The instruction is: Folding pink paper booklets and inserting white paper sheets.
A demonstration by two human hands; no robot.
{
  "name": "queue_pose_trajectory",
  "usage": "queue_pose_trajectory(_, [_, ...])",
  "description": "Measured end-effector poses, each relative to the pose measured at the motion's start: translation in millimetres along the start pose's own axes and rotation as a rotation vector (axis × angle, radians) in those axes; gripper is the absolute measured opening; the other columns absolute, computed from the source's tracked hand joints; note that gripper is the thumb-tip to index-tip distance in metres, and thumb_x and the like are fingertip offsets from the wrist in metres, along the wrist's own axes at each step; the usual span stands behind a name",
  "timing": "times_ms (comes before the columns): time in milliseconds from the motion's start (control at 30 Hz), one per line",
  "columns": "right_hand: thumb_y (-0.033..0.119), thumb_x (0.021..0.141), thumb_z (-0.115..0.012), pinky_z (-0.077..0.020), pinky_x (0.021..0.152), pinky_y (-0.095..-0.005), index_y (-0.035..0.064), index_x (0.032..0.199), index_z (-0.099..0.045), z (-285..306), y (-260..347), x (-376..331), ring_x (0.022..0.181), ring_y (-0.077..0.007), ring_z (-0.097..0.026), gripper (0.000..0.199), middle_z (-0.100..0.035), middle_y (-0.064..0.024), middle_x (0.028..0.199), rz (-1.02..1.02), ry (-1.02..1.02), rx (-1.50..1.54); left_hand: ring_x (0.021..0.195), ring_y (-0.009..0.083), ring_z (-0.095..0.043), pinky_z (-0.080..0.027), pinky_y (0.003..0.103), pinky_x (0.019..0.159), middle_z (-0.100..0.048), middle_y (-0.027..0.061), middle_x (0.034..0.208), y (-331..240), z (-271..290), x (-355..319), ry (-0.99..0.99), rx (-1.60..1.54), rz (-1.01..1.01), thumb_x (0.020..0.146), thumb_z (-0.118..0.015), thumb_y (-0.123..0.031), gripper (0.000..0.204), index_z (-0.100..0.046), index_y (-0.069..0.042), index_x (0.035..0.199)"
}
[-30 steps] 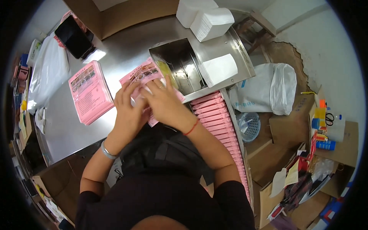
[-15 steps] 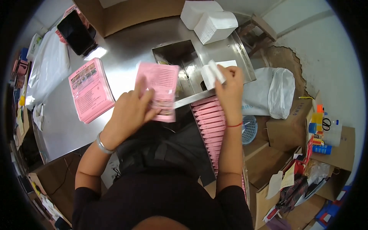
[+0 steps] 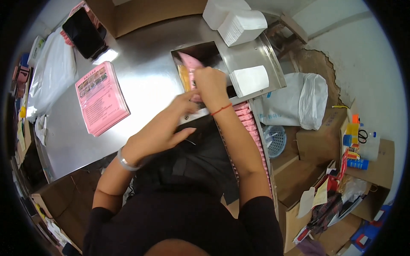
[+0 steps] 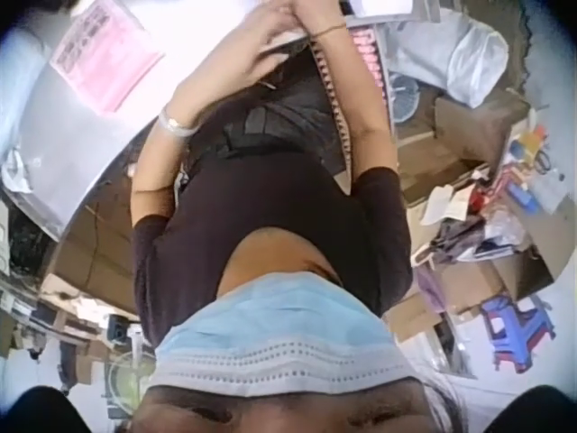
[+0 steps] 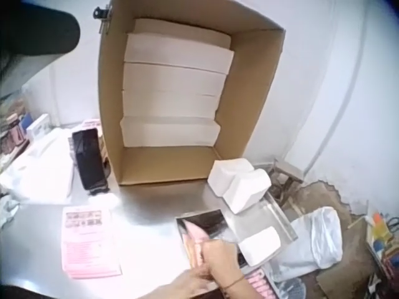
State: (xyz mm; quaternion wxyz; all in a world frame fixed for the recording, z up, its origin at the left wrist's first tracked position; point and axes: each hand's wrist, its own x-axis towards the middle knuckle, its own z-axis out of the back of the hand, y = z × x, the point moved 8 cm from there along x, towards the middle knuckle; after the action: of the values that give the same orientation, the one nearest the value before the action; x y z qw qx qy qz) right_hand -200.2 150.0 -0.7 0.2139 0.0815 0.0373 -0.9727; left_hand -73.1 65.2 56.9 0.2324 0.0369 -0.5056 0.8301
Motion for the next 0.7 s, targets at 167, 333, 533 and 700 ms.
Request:
queue_pose_trajectory(167, [0.017,0.087,-0.067,-0.0481,0.068,-0.0428,0.0008,0.099,-0.071,58.4,-42.8,-95.6,0.079,-0.0324,-0.063,0.021,-0.065,-0.0171,0.087,-0.050,-0.917,0.280,0.110,0.0345,-0.049,-0.036,0.046,0.096,-0.053,0.0168,0.107,56.2,139.9,-98.1,-0.551,0.995,0.405,0.090,-0.064,-0.022,0.042,-0.049,0.001,0.121])
queue_pose_trajectory(333, [0.010,0.086,-0.066,-0.0464,0.078,-0.0414,-0.0012,0.106,-0.069,33.4,-65.2,-96.6,0.089,-0.0314,-0.055,0.024,-0.057,-0.0140,0.094,-0.180,-0.830,0.138,0.107,0.0343,-0.050,-0.036,0.049,0.093,-0.054,0.0168,0.109,90.2,160.2,-115.4,-0.330,1.270,0.636,0.087,-0.067,-0.024,0.028,-0.057,-0.010,0.108])
queue_pose_trajectory(533, [0.003,0.079,-0.065,-0.0459,0.080,-0.0415,-0.0022,0.105,-0.069,33.5,-90.0,-95.0,0.091,-0.0314,-0.053,0.027,-0.055,-0.0124,0.094,-0.062,-0.790,0.303,0.122,0.0484,-0.044,-0.038,0.060,0.100,-0.045,0.0315,0.134,34.8,13.7,-27.0,-0.218,0.622,0.082,0.082,-0.069,-0.018,0.025,-0.058,-0.003,0.098])
queue_pose_trajectory(700, [0.000,0.080,-0.062,-0.0442,0.093,-0.0404,0.0006,0.115,-0.066,55.6,-72.1,-109.3,0.104,-0.0337,-0.056,0.035,-0.060,-0.0168,0.113,0.147,-0.800,0.245,0.131,0.0463,-0.039,-0.035,0.062,0.104,-0.040,0.0283,0.142,27.8,-1.0,-25.4,-0.128,0.625,0.046,0.080,-0.070,-0.020,0.037,-0.060,-0.004,0.112])
